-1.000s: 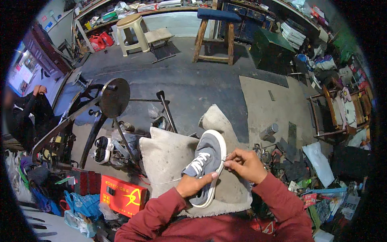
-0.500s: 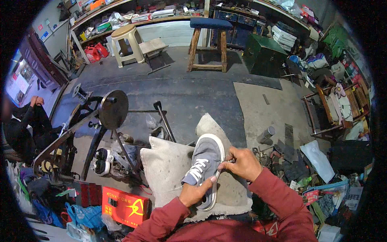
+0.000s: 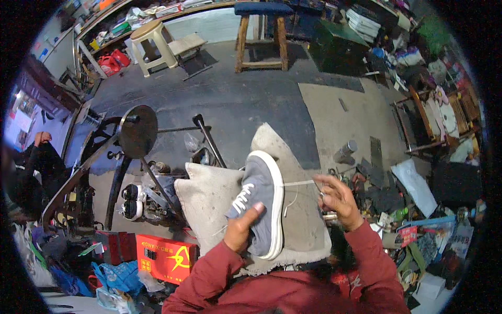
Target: The person sits on the floor and hand-sews the sole of a gray sneaker using a needle and thread. They repeatedly push the needle through the sole, pull the thread tight, and trim the thread with scissors before setting the shoe aside.
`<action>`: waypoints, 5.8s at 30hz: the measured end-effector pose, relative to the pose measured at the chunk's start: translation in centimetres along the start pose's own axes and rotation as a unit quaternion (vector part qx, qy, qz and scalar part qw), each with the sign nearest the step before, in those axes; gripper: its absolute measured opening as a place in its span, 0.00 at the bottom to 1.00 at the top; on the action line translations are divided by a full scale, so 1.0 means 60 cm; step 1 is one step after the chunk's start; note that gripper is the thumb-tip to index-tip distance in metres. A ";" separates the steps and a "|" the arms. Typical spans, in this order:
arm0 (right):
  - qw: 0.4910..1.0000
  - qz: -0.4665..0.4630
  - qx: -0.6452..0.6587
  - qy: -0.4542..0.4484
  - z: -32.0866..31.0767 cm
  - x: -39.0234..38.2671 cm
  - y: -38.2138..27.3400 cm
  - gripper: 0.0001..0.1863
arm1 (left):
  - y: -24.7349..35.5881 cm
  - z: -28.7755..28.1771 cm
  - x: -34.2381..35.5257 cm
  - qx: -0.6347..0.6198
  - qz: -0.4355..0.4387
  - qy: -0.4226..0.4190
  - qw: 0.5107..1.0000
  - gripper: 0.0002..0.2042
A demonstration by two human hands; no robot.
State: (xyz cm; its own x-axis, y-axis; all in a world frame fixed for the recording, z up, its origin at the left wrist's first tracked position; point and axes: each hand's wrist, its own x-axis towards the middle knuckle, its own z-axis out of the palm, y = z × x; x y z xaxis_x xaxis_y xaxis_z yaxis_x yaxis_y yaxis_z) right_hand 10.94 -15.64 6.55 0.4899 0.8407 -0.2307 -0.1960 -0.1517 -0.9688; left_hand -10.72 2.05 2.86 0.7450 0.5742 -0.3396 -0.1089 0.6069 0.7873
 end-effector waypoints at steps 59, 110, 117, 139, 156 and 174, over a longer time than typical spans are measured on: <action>0.980 -0.192 -0.049 0.016 0.080 0.061 0.030 0.12 | 0.116 0.052 0.070 0.442 0.220 0.013 0.869 0.09; 0.916 -0.208 -0.331 0.089 0.123 0.080 0.022 0.15 | 0.096 -0.348 -0.312 0.119 0.144 0.348 0.919 0.16; 0.926 -0.220 -0.295 0.087 0.102 0.069 0.031 0.10 | 0.146 -0.277 -0.238 0.428 0.066 0.343 0.833 0.18; 0.941 -0.188 -0.272 0.073 0.070 0.034 0.010 0.22 | 0.020 -0.003 -0.003 0.075 -0.065 0.138 0.985 0.19; 0.942 -0.185 -0.275 -0.044 0.093 0.026 0.000 0.24 | 0.038 0.013 -0.008 0.037 -0.110 0.059 0.991 0.22; 0.899 -0.142 -0.408 -0.070 0.101 0.028 -0.047 0.25 | 0.021 -0.006 -0.009 0.112 -0.110 -0.047 0.986 0.27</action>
State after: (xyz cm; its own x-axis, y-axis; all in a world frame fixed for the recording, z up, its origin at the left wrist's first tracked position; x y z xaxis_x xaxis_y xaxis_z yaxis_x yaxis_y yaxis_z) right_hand 7.17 -10.68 9.42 0.2985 0.9544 -0.0052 0.6366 -0.2032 -0.7440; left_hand -11.50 2.66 3.84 0.7928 0.3832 -0.4740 0.2025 0.5679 0.7978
